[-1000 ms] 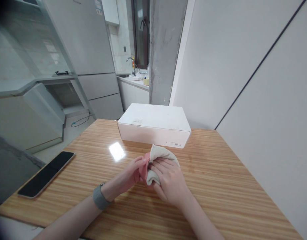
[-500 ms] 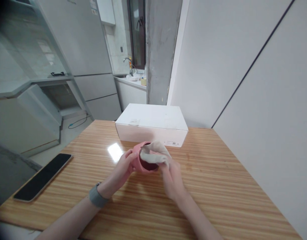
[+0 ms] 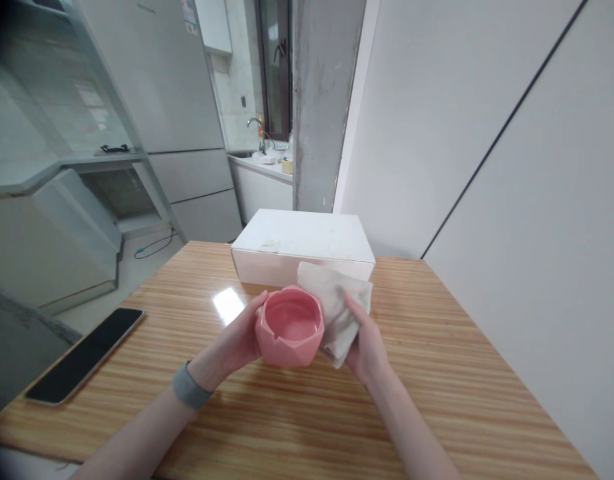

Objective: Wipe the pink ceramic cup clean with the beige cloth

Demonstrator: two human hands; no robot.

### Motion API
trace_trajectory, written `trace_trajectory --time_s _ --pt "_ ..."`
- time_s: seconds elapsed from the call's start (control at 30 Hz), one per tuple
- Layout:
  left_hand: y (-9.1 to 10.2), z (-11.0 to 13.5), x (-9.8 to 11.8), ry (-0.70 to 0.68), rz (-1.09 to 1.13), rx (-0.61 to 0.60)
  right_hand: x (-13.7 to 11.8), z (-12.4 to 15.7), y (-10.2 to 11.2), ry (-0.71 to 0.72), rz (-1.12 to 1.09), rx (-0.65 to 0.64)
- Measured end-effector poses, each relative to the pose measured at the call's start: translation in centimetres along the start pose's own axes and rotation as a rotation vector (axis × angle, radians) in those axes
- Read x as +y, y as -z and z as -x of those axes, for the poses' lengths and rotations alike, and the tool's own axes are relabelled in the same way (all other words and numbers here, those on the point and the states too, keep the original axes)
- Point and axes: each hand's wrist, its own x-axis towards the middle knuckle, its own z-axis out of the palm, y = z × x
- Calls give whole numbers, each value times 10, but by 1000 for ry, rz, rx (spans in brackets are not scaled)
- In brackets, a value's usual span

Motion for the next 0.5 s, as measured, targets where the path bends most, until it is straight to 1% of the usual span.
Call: trace_trajectory --time_s 0.13,0.23,0.4,0.5 --pt "0 0 -5 111 -8 -42 9 3 -2 2 130 -51" --pt "-2 -1 -8 123 1 -28 15 3 0 81 203 -30" --pt "-4 -5 -13 -12 -17 3 22 4 -3 259 361 -7" --pt "-8 -4 -14 -114 -13 12 33 5 -6 353 452 30"
